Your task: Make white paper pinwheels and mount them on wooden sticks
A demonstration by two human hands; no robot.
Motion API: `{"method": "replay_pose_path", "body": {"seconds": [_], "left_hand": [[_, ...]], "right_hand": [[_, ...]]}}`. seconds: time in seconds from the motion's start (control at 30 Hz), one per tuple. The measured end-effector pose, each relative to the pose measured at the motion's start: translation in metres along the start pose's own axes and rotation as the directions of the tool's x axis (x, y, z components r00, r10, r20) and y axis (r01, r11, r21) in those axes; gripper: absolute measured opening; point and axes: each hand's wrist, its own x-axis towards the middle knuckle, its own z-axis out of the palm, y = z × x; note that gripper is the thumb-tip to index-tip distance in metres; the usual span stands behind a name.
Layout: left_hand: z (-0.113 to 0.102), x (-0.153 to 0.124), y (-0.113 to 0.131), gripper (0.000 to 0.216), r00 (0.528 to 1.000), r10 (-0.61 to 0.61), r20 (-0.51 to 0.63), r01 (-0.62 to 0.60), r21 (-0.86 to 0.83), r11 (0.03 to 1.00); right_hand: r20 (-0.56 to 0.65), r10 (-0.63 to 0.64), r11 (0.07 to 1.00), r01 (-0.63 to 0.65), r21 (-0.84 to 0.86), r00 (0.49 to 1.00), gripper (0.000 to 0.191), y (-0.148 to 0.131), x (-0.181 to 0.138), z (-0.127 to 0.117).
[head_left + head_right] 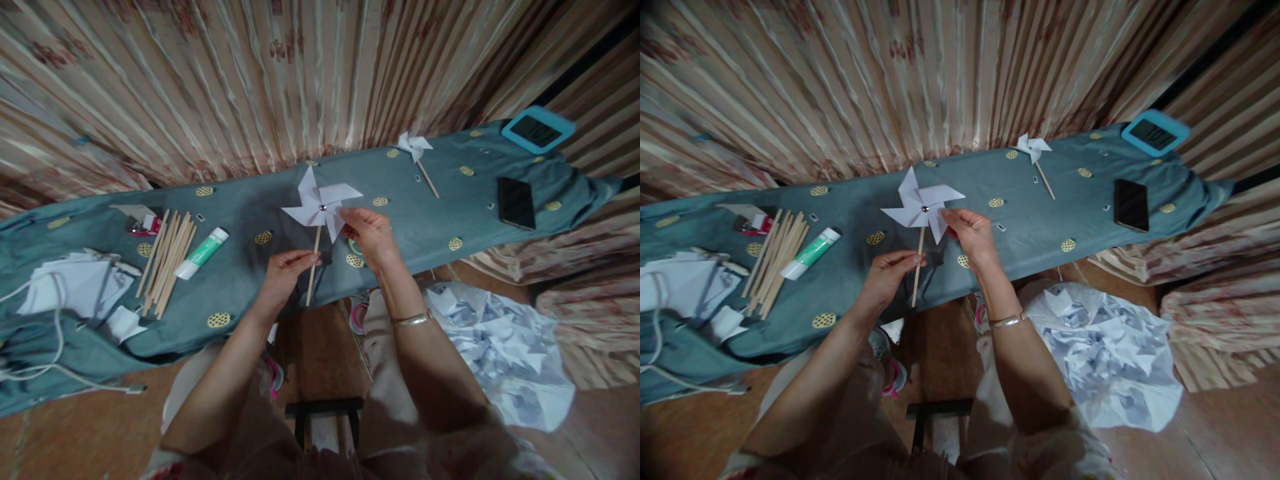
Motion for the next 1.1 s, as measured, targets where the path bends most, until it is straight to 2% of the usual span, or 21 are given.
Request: {"method": "replay_pose_path", "body": {"seconds": [0.67, 1.1], "left_hand": [[-0.001, 0.000, 0.001, 0.027, 1.000, 0.009, -0.006, -0.009, -0.019, 1.000], [-0.004, 0.003, 0.002, 0.030, 0.999, 0.016, -0.038, -0.018, -0.040, 0.999]], "right_hand": [[0.021, 0.157, 0.983, -0.158, 0.092, 0.987, 0.040, 0.000, -0.006, 0.010], [0.072, 0.229, 0.969, -0.234, 0.077, 0.971, 0.040, 0.001, -0.014, 0.012]]}}
